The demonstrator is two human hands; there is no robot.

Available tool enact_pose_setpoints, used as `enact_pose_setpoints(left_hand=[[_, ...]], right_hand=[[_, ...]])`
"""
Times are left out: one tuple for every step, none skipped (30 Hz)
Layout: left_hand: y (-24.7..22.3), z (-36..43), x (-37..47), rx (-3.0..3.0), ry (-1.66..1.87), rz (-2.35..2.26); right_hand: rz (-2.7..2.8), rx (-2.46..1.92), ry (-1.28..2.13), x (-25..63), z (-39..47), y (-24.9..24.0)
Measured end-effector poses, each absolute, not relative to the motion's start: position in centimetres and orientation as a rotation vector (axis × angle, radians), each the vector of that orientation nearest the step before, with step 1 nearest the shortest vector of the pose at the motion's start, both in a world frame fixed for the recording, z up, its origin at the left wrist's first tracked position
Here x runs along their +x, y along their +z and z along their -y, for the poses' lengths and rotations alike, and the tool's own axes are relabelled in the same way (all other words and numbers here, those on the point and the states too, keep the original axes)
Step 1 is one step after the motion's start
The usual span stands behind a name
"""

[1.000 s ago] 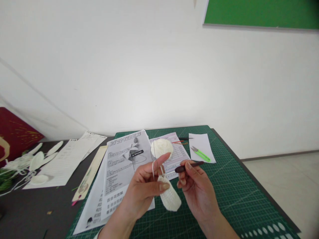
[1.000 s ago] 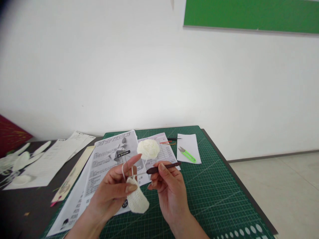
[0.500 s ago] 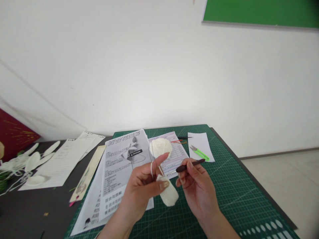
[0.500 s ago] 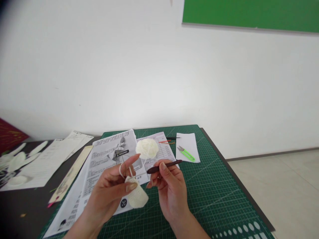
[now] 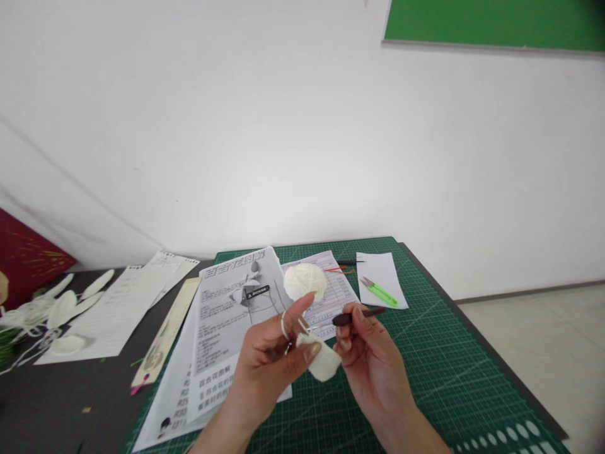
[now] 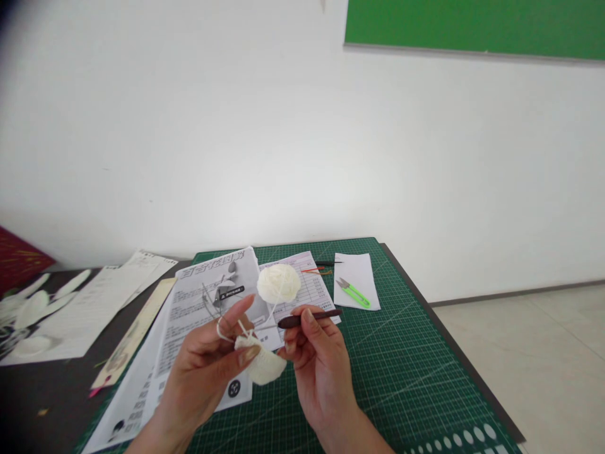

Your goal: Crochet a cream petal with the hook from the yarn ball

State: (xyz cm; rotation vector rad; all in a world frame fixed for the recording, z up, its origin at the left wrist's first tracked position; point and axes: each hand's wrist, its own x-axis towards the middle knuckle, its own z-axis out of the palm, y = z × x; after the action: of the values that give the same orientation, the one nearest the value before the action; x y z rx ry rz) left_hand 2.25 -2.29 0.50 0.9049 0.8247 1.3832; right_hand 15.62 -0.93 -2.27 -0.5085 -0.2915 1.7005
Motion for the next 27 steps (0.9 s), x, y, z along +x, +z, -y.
enact_pose_setpoints(left_hand=[[0.2, 2.3, 2.2, 0.931, 1.396, -0.858], [-0.1, 2.3, 2.1, 0.964, 1.409, -0.896], [-0.3, 2.3, 2.0, 1.000, 1.420, -0.936], [-0.5, 2.3, 2.0, 1.034, 1.427, -0.974], [-0.6, 2.3, 2.0, 1.059, 1.430, -1.004], [-0.6, 2.3, 2.0, 1.065, 1.431, -1.021], [-0.4, 2.3, 2.1, 1.047, 1.430, -1.019], [-0.2, 2.3, 2.2, 1.007, 1.428, -1.001], [0.1, 2.3, 2.4, 0.951, 1.425, -0.973], [0.5, 2.3, 2.6, 0.886, 1.420, -0.938], [0.9, 2.3, 2.8, 0.820, 1.410, -0.903], [1.3, 2.3, 2.9, 0.763, 1.397, -0.877], [1.6, 2.3, 3.0, 0.715, 1.381, -0.861], [1.8, 2.4, 3.1, 0.677, 1.365, -0.856], [1.9, 2.4, 3.1, 0.650, 1.351, -0.859], [1.9, 2.4, 3.1, 0.635, 1.341, -0.868], [1.9, 2.4, 3.0, 0.632, 1.335, -0.880], [1.8, 2.5, 2.9, 0.640, 1.330, -0.894], [1.7, 2.5, 2.9, 0.656, 1.329, -0.906], [1.5, 2.5, 2.8, 0.676, 1.329, -0.916], [1.4, 2.6, 2.7, 0.697, 1.331, -0.924], [1.2, 2.6, 2.7, 0.716, 1.335, -0.930], [1.1, 2.6, 2.6, 0.737, 1.342, -0.935], [1.0, 2.7, 2.6, 0.757, 1.352, -0.941], [0.9, 2.7, 2.6, 0.778, 1.362, -0.946], [0.8, 2.7, 2.5, 0.799, 1.372, -0.951], [0.7, 2.7, 2.5, 0.818, 1.379, -0.958]], right_hand=[[0.279, -0.514, 1.686, 15.6, 0.9, -2.3], [0.277, -0.517, 1.660, 15.6, 1.0, -2.2], [0.287, -0.517, 1.633, 15.6, 1.0, -2.2], [0.304, -0.516, 1.605, 15.6, 1.0, -2.1], [0.326, -0.515, 1.578, 15.7, 1.0, -2.0], [0.349, -0.515, 1.559, 15.7, 1.1, -2.0], [0.370, -0.515, 1.546, 15.8, 1.1, -1.9], [0.383, -0.516, 1.537, 15.8, 1.1, -1.9], [0.387, -0.518, 1.537, 15.8, 1.1, -1.9], [0.381, -0.519, 1.547, 15.8, 1.0, -2.0], [0.371, -0.519, 1.570, 15.8, 1.0, -2.0], [0.359, -0.517, 1.600, 15.8, 0.9, -2.1], [0.351, -0.515, 1.629, 15.8, 0.8, -2.1], [0.354, -0.513, 1.651, 15.8, 0.8, -2.1], [0.370, -0.514, 1.654, 15.7, 0.8, -2.1], [0.398, -0.517, 1.632, 15.7, 0.8, -2.1], [0.440, -0.525, 1.587, 15.7, 0.9, -2.1], [0.492, -0.535, 1.527, 15.8, 1.0, -2.0], [0.553, -0.544, 1.455, 15.8, 1.1, -2.0], [0.619, -0.548, 1.380, 15.9, 1.3, -2.0], [0.688, -0.549, 1.303, 16.0, 1.5, -2.1], [0.756, -0.547, 1.226, 16.0, 1.6, -2.1], [0.819, -0.542, 1.151, 16.1, 1.8, -2.2], [0.876, -0.537, 1.077, 16.2, 2.0, -2.3], [0.925, -0.536, 1.013, 16.3, 2.1, -2.4], [0.965, -0.539, 0.960, 16.3, 2.3, -2.4], [0.996, -0.544, 0.918, 16.4, 2.4, -2.5]])
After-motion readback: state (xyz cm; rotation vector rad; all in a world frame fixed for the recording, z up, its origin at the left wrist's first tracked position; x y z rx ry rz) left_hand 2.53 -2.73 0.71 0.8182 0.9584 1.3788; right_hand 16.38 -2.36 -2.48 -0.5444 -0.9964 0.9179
